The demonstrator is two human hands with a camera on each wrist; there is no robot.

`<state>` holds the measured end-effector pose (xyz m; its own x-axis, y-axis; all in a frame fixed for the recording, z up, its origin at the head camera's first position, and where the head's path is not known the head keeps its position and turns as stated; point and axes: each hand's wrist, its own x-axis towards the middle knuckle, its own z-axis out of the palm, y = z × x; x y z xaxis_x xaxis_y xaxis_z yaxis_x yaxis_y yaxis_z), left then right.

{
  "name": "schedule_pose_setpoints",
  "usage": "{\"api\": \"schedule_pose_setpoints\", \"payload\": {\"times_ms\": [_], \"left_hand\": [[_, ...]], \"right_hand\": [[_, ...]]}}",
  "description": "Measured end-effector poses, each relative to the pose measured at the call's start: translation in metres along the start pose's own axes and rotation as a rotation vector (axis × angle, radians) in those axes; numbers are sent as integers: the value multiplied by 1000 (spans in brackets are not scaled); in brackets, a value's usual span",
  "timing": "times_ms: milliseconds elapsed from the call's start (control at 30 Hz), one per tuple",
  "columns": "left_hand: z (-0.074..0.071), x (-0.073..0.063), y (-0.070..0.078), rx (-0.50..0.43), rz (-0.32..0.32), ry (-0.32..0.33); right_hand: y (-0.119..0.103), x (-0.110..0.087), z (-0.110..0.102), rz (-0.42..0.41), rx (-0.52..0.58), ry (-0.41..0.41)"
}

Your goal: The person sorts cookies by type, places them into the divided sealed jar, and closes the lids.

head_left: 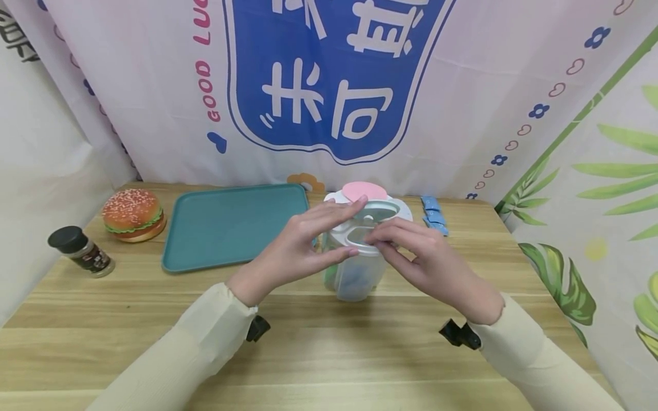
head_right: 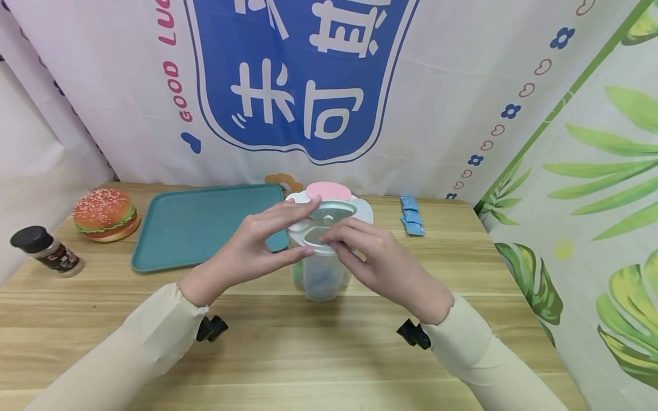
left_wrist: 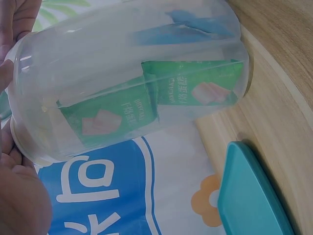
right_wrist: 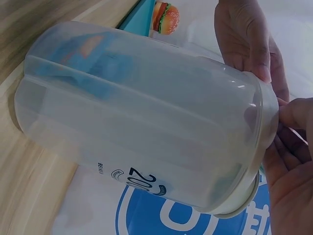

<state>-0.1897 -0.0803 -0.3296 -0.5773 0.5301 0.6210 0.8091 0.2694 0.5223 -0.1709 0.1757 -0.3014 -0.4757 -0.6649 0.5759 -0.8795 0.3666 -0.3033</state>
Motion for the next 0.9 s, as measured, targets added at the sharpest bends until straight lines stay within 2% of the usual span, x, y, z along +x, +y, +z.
{"api": "schedule_pose_setpoints", "payload": {"times_ms": [300,467,533,700,800,900], "left_hand": [[-1,-1,-1,0,0,1],[-1,-1,0,-4,-11,-12],[-1,-1,0,-7,-16,-14],[0,0,1,-6,-35,-21],[0,0,3,-2,-46,-22],[-1,0,3,1,-49,-17]], "right_hand": [[2,1,2,-13,8,9],[1,1,-6,0,99,34],[2,1,-13,4,139,70],[9,-6,-39,3,93,227],[18,-12,-52,63,80,300],[35,-19,-56,162,65,324]]}}
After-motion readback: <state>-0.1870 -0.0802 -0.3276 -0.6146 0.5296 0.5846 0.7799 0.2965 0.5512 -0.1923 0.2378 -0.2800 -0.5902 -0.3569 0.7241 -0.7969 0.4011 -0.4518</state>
